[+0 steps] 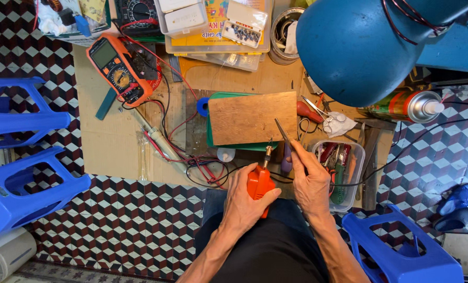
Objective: The person uses a heat gun to apply heat to a small electronic component held in a container. They then use a pair of pliers to manipulate the component and the heat gun nozzle. The person also handles a multimeter and other tools on the cluttered workbench.
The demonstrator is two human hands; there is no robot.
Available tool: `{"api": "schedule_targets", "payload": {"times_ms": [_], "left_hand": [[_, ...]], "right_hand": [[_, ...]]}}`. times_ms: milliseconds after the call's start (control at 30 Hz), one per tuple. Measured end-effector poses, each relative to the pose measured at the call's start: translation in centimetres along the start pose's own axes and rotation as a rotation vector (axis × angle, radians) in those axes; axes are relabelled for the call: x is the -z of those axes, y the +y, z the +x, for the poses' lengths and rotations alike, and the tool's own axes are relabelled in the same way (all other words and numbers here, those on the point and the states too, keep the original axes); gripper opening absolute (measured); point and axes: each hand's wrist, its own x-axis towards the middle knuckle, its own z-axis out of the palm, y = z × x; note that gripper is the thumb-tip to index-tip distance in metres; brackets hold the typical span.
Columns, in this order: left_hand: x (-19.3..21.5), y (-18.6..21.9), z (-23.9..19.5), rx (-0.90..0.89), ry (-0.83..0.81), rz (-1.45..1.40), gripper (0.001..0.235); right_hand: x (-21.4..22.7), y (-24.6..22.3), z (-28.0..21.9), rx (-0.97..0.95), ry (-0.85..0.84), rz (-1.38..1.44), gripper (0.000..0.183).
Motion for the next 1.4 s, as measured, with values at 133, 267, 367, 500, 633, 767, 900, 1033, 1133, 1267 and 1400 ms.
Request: {"api": "schedule_targets", "payload": {"times_ms": [133,267,367,500,633,767,900,1033,1133,1267,1400], "left_hand": [[-0.3,1.2,-0.5,0.036,0.026,0.085,0.083],[-0.5,2.2,-0.3,0.04,0.057,0.198,0.085],[-0.5,2.7,-0.1,0.082,0.019,0.239,0.085],[-0.7,2.3,-0.3,0.04,0.03,0.27,0.085],[-1.2,2.7,-0.2,0.022,0.088,0.39,0.087],[-2.8,2.6,-0.4,0.039,0.178,0.506,0.088],[-4.1,2.9,-0.7,0.1,0.185,0.599,0.092],[-4.7,3.8,-0.7,0.122,0.216,0.643,0.096],[-4.9,4.2,-0.6,0.136,0.222,0.651,0.099],[-5.2,4.0,-0.7,0.134,0.231,0.673,0.1],[-4.9,4.0,-0.3,0.151,0.222,0.688,0.101]], "right_hand": [[0.8,-0.1,-0.2,-0.022,-0.053,0.019,0.037],[1.1,0.1,-0.4,-0.087,-0.068,0.051,0.037],[1.3,0.2,-0.1,-0.047,-0.085,0.047,0.037],[2.1,0.1,-0.5,-0.055,-0.084,-0.094,0.037],[3.4,-1.3,0.5,0.257,-0.11,-0.078,0.037],[3.7,-0.2,1.2,0.338,-0.216,-0.066,0.039],[4.2,1.8,0.8,0.343,-0.295,-0.058,0.041],[4.3,2.3,1.6,0.376,-0.293,-0.008,0.043],[3.7,2.1,2.2,0.344,-0.29,-0.115,0.043],[3.9,2.3,1.7,0.318,-0.297,-0.157,0.045],[4.0,2.0,1.6,0.45,-0.269,0.031,0.042]]}}
